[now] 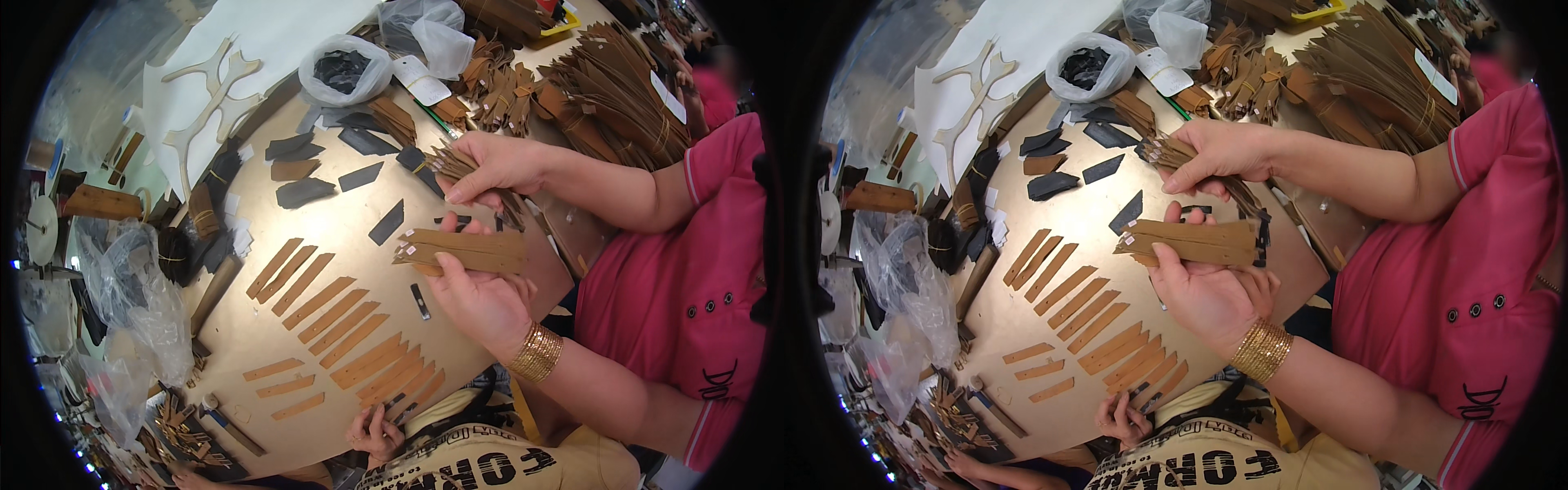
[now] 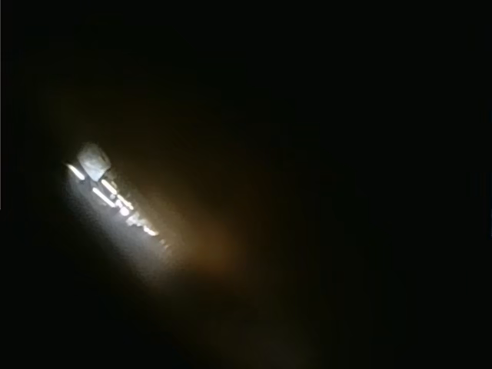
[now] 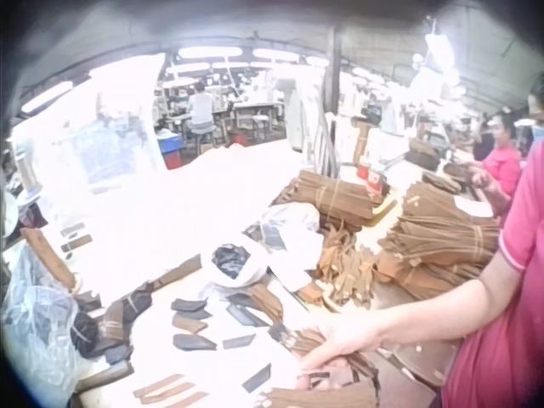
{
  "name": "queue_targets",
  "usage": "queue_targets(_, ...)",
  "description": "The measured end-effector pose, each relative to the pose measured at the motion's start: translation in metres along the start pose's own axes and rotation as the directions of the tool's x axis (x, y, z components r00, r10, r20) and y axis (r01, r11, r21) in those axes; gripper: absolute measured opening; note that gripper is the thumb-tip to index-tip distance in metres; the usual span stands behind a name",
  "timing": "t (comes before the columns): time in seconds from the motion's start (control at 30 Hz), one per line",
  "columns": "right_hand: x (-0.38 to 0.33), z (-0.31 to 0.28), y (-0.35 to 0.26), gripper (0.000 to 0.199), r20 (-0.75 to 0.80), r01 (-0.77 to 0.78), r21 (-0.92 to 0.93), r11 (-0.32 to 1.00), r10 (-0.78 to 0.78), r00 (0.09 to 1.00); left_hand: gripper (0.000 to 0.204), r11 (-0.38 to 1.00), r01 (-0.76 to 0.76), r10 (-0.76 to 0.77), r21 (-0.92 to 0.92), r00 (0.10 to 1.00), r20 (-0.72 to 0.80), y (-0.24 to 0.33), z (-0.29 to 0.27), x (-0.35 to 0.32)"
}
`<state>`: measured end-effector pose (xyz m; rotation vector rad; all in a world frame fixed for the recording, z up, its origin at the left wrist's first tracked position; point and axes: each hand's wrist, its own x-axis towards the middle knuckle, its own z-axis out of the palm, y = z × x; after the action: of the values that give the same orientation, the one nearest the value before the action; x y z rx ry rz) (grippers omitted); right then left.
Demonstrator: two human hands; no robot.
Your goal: The person repeatedly picks up small dark leather pieces and light brown leather strips from a table, aligns them, and places them together. The person also handles bundles of leather strips and arranges them on the table.
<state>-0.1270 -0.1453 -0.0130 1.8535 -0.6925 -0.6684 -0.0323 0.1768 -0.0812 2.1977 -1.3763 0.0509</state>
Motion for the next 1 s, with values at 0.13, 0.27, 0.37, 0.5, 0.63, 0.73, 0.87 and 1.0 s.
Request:
queue_targets(0.13,-0.016,-0.004,0.031,0.035,0.017,0.097,-0.635,0.767,-0.111,0.994,0.036,0.999,-0.018,0.017,0.033,1.000,0.013,0.000,-0.001,0.000)
queue_targets(0.27,-0.016,-0.006,0.051,0.031,0.090,0.292,-0.621,0.727,-0.304,0.948,0.035,1.000,-0.010,0.010,0.014,1.000,-0.007,0.000,0.001,-0.001)
queue_targets(0.37,-0.013,0.000,0.049,0.033,0.059,0.314,-0.609,0.728,-0.353,0.934,0.035,1.000,-0.008,0.008,-0.005,1.000,-0.014,-0.001,0.002,0.000)
queue_targets(0.5,-0.015,0.008,0.043,0.033,0.067,0.341,-0.692,0.636,-0.413,0.908,0.035,1.000,-0.016,0.016,0.024,1.000,-0.010,-0.002,0.001,-0.001)
queue_targets(0.63,-0.015,0.013,0.048,0.034,-0.116,0.283,-0.433,0.856,-0.364,0.924,0.035,1.000,-0.017,0.017,0.013,1.000,-0.003,-0.002,0.001,-0.003)
queue_targets(0.73,-0.015,0.011,0.059,0.041,-0.234,0.294,-0.169,0.941,-0.328,0.915,0.035,1.000,-0.022,0.022,0.022,1.000,0.000,-0.002,0.002,-0.002)
queue_targets(0.87,-0.021,0.009,0.070,0.056,-0.340,0.322,0.196,0.926,-0.244,0.908,0.035,1.000,-0.020,0.020,0.010,1.000,0.009,0.000,0.001,0.002)
queue_targets(1.0,-0.025,0.007,0.061,0.063,-0.215,0.384,-0.243,0.891,-0.435,0.874,0.032,0.994,-0.099,0.098,0.046,0.995,0.017,0.003,-0.002,0.009)
